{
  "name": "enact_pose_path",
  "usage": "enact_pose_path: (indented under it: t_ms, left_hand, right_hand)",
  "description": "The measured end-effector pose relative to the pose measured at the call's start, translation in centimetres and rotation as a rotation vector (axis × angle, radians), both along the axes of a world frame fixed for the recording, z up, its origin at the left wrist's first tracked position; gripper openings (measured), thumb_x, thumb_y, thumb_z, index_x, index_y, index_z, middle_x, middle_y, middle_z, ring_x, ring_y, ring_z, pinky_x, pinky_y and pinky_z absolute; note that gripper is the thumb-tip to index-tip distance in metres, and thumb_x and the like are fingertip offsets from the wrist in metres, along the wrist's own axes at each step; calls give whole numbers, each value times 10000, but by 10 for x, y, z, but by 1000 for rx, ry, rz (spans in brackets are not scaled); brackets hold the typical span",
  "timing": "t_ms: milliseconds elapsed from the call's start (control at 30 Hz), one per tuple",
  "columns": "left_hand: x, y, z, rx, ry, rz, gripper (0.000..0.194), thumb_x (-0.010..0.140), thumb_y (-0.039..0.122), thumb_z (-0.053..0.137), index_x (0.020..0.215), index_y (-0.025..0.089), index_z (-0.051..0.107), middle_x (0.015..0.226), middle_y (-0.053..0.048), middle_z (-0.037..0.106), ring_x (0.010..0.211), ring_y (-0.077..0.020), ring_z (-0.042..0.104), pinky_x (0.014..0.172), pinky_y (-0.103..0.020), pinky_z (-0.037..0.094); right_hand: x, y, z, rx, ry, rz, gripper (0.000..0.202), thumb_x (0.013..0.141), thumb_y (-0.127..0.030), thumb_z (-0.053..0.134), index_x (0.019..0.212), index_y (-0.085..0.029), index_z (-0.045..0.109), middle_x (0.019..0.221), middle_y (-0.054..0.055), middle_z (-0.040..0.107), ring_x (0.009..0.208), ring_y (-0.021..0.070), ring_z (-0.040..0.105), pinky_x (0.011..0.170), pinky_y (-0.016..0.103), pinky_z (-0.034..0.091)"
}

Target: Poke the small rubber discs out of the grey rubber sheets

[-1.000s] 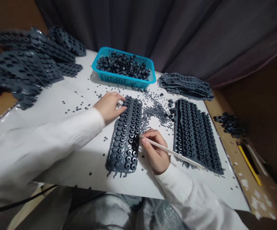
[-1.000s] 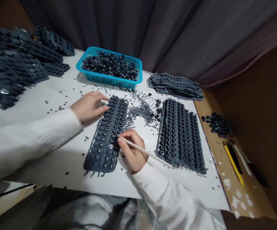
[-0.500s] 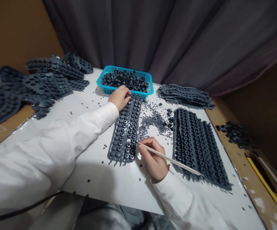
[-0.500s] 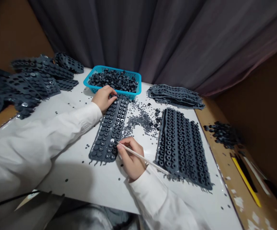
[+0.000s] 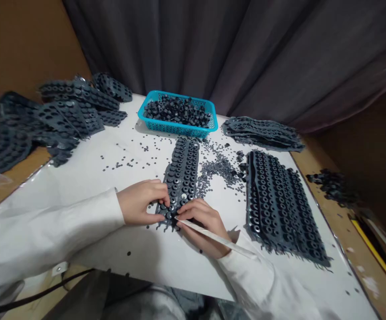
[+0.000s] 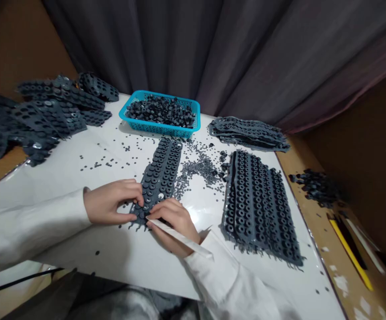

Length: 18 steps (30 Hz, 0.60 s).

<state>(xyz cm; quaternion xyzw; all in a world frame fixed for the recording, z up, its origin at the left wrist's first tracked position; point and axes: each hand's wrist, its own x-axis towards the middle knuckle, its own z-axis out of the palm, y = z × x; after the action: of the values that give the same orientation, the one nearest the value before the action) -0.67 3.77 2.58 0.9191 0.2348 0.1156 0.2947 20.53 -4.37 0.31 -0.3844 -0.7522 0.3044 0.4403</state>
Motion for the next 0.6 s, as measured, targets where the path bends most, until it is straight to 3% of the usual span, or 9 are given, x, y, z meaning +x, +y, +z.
enact_pose_path:
  t_ms: [133, 267, 600]
  left_hand:
    - [5, -8, -8, -47, -42, 153, 125, 705, 225, 600, 817, 173, 617, 760, -15, 564, 759, -162, 514, 704, -270, 408]
    - [9, -11, -11, -19, -34, 243, 150, 675, 209, 615, 816, 177, 655, 758, -23, 562, 753, -172, 504, 681, -276, 395]
    - [10, -14, -24, -68, -114, 282, 98, 763, 197, 579, 759, 175, 674, 697, -21, 564, 716, -160, 494, 676, -279, 358]
  right_hand:
    - [0, 4, -1, -64, -3, 3, 21, 827, -211, 605, 816, -204, 621, 994, 101, 697, 912, 197, 614, 819, 366, 479]
    - [2, 5, 0, -152, 27, 8, 18, 830, -220, 604, 819, -208, 610, 1016, 100, 697, 927, 200, 605, 804, 367, 490]
    - [6, 13, 1, -251, 29, 82, 44, 843, -238, 602, 816, -207, 584, 1023, 82, 691, 934, 189, 596, 830, 365, 472]
